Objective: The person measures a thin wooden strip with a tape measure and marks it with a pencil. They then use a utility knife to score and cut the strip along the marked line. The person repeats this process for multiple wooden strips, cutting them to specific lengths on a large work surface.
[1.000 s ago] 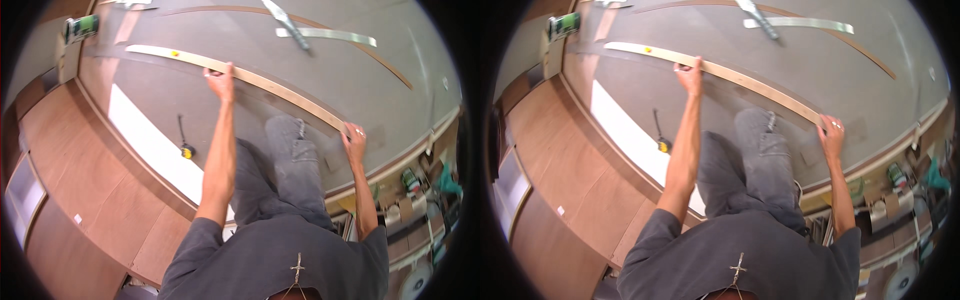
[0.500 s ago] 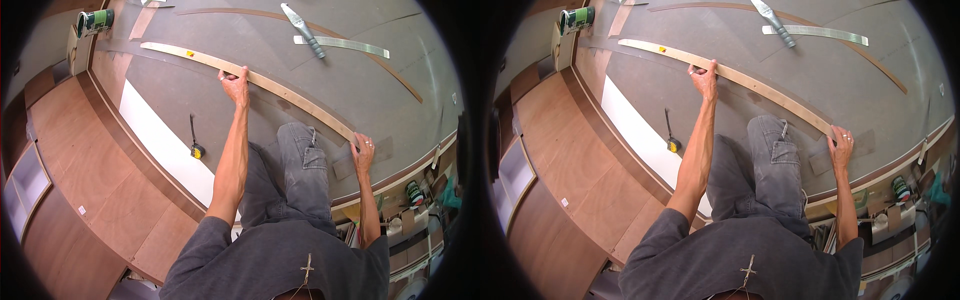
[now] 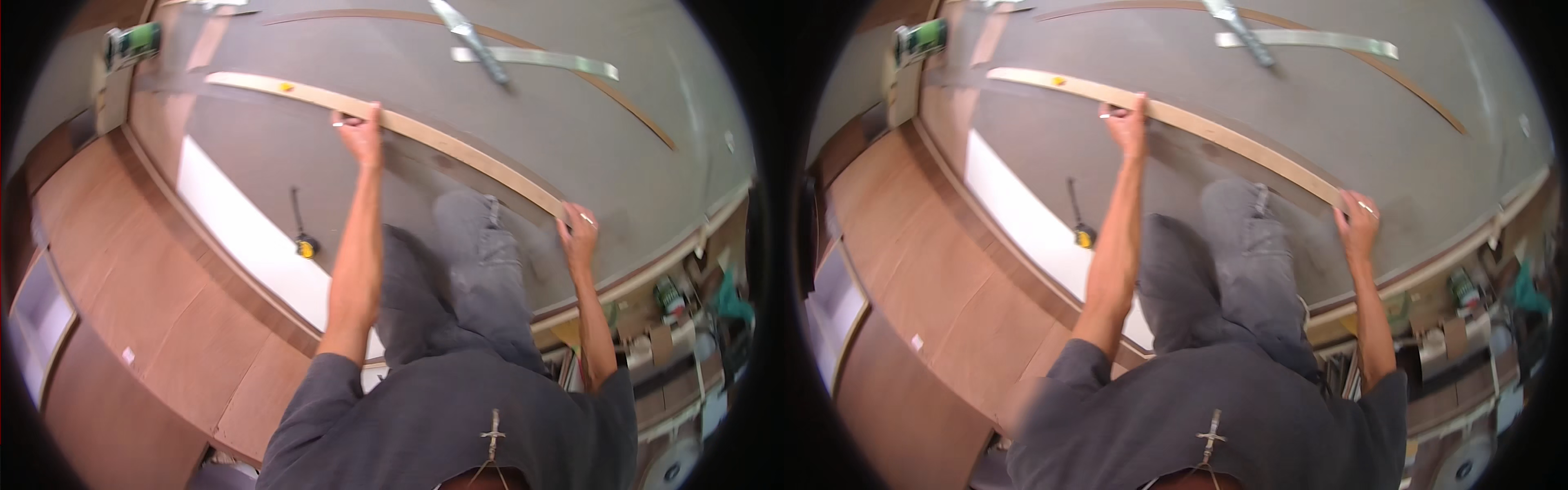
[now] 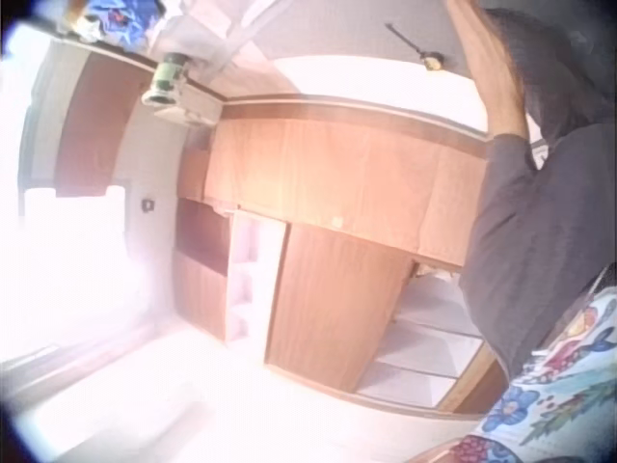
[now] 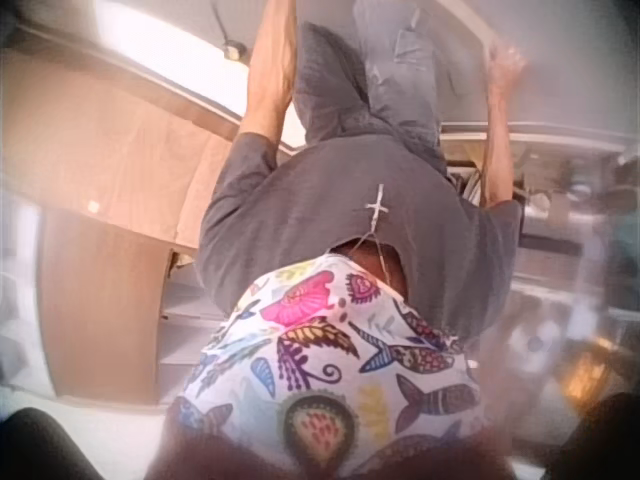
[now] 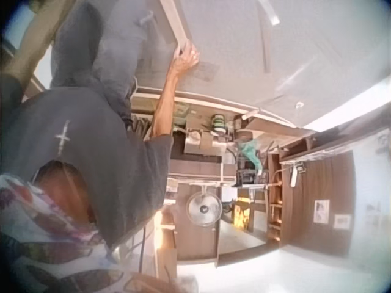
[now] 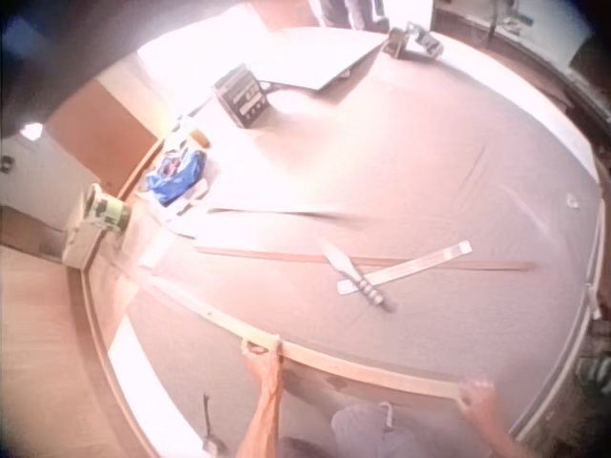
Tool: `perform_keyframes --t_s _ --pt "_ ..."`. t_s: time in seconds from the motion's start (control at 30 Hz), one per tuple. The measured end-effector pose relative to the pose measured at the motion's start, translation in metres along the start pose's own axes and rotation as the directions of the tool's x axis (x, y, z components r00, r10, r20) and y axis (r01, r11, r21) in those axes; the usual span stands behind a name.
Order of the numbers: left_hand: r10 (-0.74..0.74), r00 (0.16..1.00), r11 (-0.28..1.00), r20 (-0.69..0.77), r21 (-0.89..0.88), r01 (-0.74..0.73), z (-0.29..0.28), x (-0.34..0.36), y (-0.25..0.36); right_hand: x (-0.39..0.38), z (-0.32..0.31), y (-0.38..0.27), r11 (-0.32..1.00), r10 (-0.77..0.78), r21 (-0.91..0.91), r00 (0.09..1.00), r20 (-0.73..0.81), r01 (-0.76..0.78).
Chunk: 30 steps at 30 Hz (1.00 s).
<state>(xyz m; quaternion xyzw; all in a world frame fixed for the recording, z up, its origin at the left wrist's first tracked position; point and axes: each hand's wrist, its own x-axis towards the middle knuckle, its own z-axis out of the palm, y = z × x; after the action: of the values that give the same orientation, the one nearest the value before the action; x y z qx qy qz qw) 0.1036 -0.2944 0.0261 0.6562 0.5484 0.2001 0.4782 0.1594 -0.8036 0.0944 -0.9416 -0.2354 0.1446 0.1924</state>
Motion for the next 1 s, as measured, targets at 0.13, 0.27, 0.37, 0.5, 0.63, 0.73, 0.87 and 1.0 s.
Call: perform_keyframes --t_s 0.13,0.27,0.37,0.5,0.63,0.73,0.87,1.0 --pt "0.094 0.995 0.989 0.022 0.115 -0.096 -0.011 0.014 -0.009 0.003 -0.002 -0.002 1.0 0.022 -0.002 1.0 0.005 -0.022" --pt "0.029 0.997 0.998 0.067 0.057 -0.033 -0.004 0.008 -0.005 -0.003 0.0 0.001 0.999 0.024 -0.032 1.0 0.001 -0.024" --pt "0.038 0.988 0.966 0.147 0.247 -0.074 -0.006 0.005 0.009 -0.008 0.0 -0.001 0.998 0.051 -0.037 0.999 0.0 -0.051" --pt "0.08 0.955 0.896 0.286 0.399 -0.195 -0.023 0.0 0.018 -0.007 -0.002 -0.007 0.998 0.056 -0.042 0.998 0.008 -0.055" --pt "0.122 0.927 0.803 0.355 0.514 -0.302 -0.025 -0.002 0.034 -0.008 -0.001 -0.009 0.998 0.048 -0.044 0.999 0.017 -0.048" --pt "0.117 0.943 0.732 0.31 0.615 -0.293 -0.028 -0.013 0.049 -0.008 0.001 -0.011 0.996 0.063 -0.059 0.998 0.013 -0.062" --pt "0.305 0.914 0.671 0.268 0.621 -0.406 -0.026 -0.015 0.035 -0.007 0.002 -0.017 0.991 0.094 -0.095 0.995 0.035 -0.091" --pt "0.299 0.914 0.721 0.274 0.563 -0.404 -0.027 -0.019 0.029 -0.006 -0.002 -0.026 0.988 0.079 -0.134 0.995 0.053 -0.072"
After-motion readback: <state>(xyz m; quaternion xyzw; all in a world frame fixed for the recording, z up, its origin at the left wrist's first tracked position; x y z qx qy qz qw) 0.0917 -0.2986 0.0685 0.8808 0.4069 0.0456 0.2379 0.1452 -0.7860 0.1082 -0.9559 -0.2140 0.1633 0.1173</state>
